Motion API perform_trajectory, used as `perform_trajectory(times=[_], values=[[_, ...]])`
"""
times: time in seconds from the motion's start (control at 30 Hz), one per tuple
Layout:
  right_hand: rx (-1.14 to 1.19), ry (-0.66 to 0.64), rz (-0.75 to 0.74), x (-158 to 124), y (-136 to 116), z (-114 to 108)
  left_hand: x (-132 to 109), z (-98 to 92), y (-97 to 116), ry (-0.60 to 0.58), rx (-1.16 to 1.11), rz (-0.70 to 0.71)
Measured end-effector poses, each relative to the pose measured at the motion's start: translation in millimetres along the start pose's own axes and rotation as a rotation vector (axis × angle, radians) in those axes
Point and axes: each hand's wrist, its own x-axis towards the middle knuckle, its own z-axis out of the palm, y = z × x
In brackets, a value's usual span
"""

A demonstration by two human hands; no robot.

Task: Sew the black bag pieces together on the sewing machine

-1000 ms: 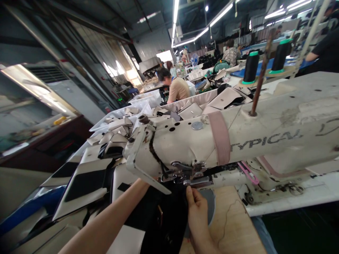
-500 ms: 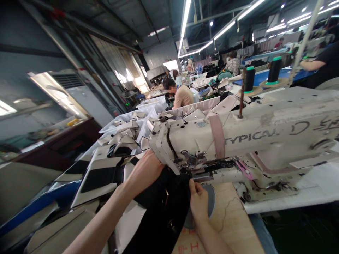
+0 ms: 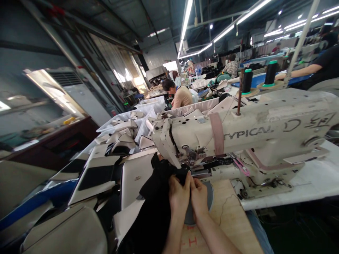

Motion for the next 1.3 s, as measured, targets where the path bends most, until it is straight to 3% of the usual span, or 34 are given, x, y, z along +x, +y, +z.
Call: perform_trajectory(times=[0.1, 0.2, 0.3, 0.4, 0.5, 0.77, 1.0, 1.2, 1.3], values=[[-0.002, -0.008, 0.002, -1.4, -1.0, 1.3, 0.8, 2.8, 6.7, 0.141, -0.006, -0.268], [-0.001, -0.009, 0.021, -0.9, -0.5, 1.0, -2.8, 7.4, 10.7, 0.146, -0.182, -0.409], [0.006, -0.007, 0.034, 1.1, 0.9, -0.2, -2.9, 5.8, 14.6, 0.157, -0.476, -0.575], [0.02, -0.013, 0.047, 2.9, 1.9, -1.0, 2.6, -4.7, 18.0, 0.142, -0.91, -0.882], [0.036, -0.016, 0.068, 2.8, 1.2, -0.4, 12.1, -12.9, 19.2, 0.081, -1.062, -1.058], [0.061, -0.01, 0.058, 0.0, -0.2, 1.1, 20.6, 2.1, 10.7, 0.065, -0.759, -0.8], [0.062, -0.008, 0.056, -0.1, 0.6, 0.1, 14.9, -10.3, 18.5, -0.086, 0.074, -0.43], [0.101, -0.017, 0.109, -0.6, -1.4, 2.1, 24.6, -18.2, 16.6, -0.281, 0.202, -0.41], [0.143, -0.002, 0.132, 0.7, 0.9, 2.8, 25.0, -18.1, 11.9, -0.297, 0.187, -0.43]])
